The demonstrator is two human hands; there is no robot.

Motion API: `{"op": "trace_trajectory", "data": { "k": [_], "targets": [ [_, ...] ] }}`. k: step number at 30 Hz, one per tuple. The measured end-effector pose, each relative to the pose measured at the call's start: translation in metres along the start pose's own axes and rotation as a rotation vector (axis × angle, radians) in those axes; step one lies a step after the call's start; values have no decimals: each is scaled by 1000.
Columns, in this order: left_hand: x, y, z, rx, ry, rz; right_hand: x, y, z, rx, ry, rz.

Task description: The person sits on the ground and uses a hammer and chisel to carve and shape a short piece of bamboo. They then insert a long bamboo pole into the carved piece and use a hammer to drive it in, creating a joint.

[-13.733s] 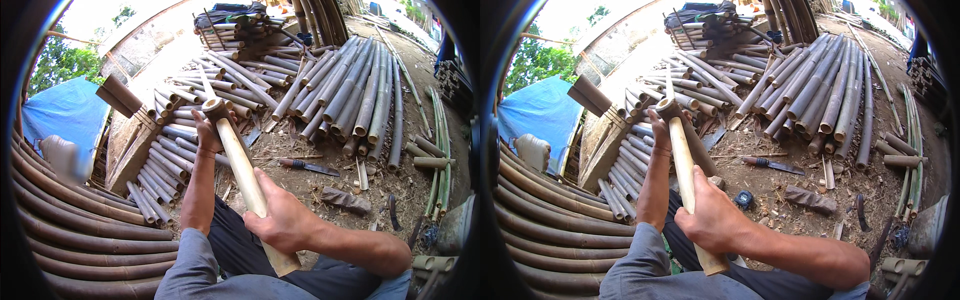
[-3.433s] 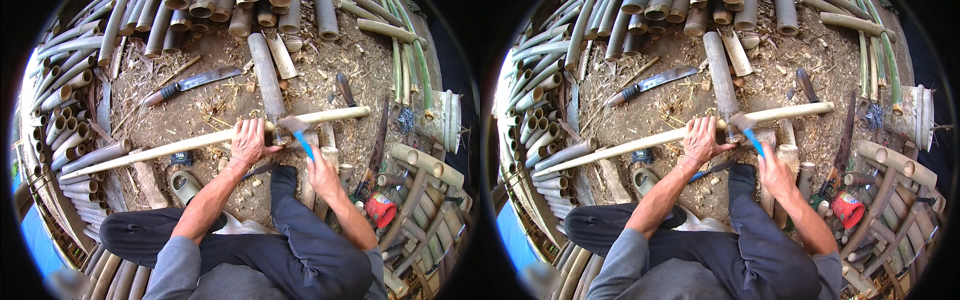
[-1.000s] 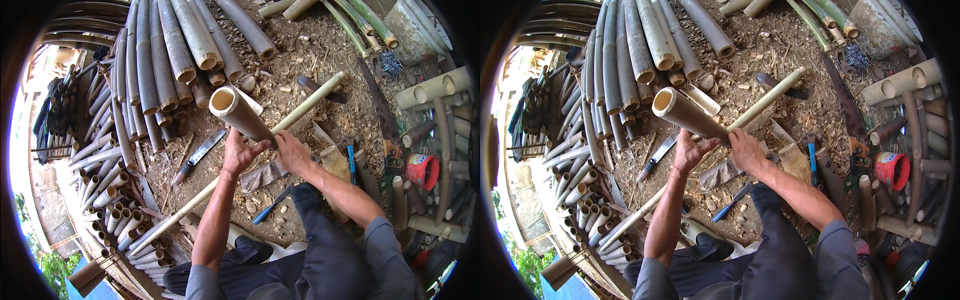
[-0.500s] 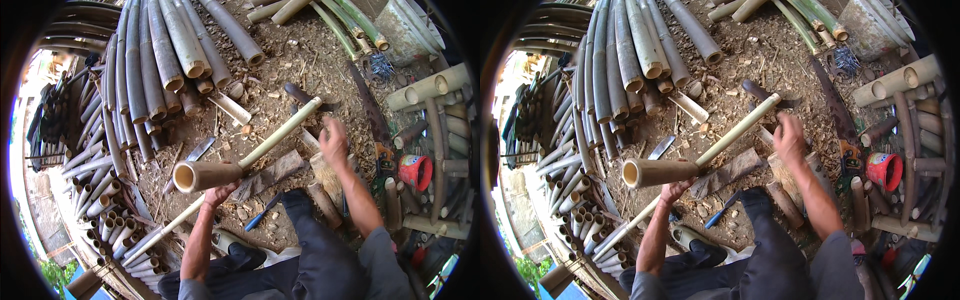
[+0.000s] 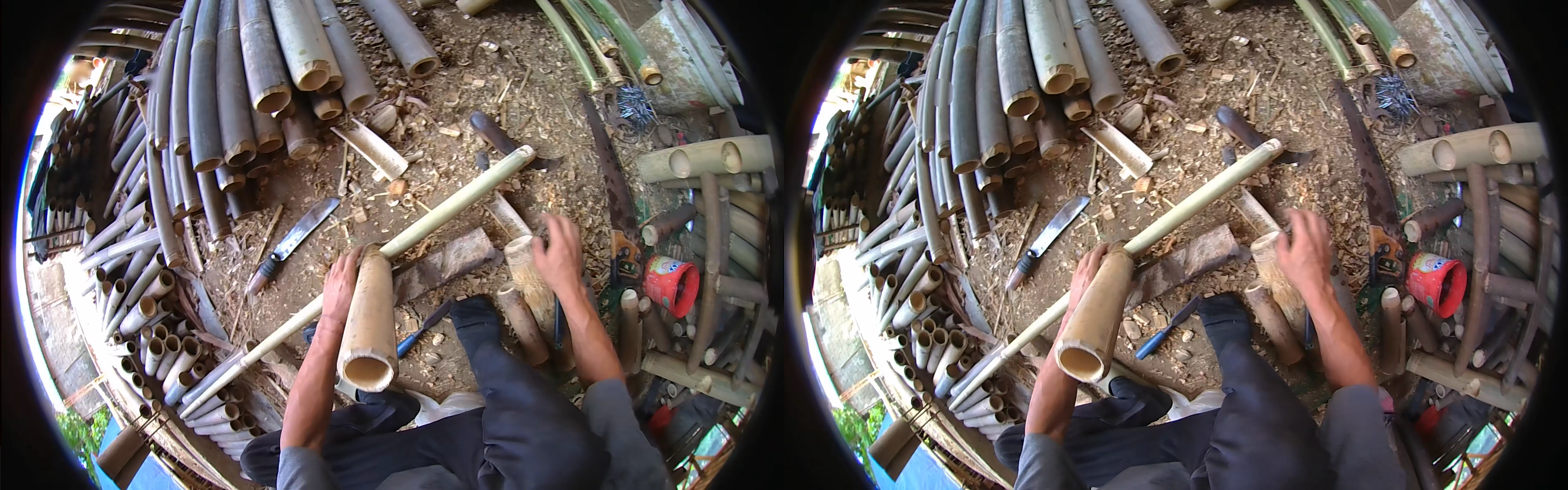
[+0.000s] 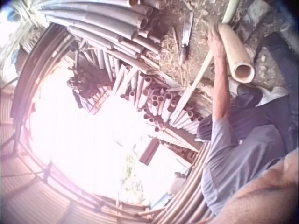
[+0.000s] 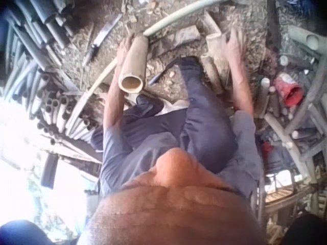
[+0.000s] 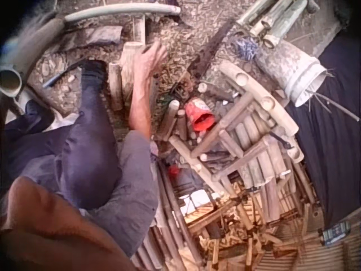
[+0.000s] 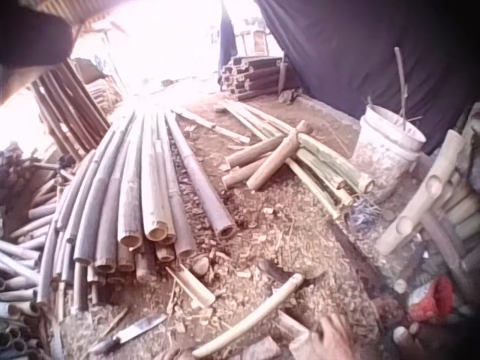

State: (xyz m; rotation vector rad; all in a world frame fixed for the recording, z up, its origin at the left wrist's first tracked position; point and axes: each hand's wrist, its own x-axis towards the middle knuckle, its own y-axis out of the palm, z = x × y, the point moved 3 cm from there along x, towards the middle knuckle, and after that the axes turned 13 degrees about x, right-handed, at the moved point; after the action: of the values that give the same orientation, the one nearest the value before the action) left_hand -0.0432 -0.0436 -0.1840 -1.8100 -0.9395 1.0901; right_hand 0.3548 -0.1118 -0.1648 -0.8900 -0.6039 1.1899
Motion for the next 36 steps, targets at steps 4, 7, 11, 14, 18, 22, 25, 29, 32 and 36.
{"op": "trace_trajectory", "data": {
  "k": [4,7,11,14,18,22,25,29,32,36],
  "targets": [
    [-18,11,-15,61,24,-222,-65,-35,-41,-8,264,20],
    [-17,14,-23,104,62,-218,-128,-18,-44,69,389,114],
    [-23,15,-11,-102,57,-101,-139,-8,-58,222,201,3],
    [-14,-14,-29,-497,-37,-140,-122,-31,-73,378,209,32],
    [-22,-60,-48,-945,-182,-383,-87,-72,-70,20,73,100],
    [-23,-103,-87,-808,-122,-448,-78,-63,-69,-95,-104,8],
    [-35,-111,-79,-774,-103,-438,-106,-17,-21,113,-124,161],
    [-33,-111,-86,-739,-80,-440,-108,3,-19,46,-46,-5],
    [-31,-107,-85,-744,-94,-385,-126,8,-38,43,104,45],
    [-32,-98,-81,-885,-91,-382,-164,-3,-32,35,73,130]
  ]
}}
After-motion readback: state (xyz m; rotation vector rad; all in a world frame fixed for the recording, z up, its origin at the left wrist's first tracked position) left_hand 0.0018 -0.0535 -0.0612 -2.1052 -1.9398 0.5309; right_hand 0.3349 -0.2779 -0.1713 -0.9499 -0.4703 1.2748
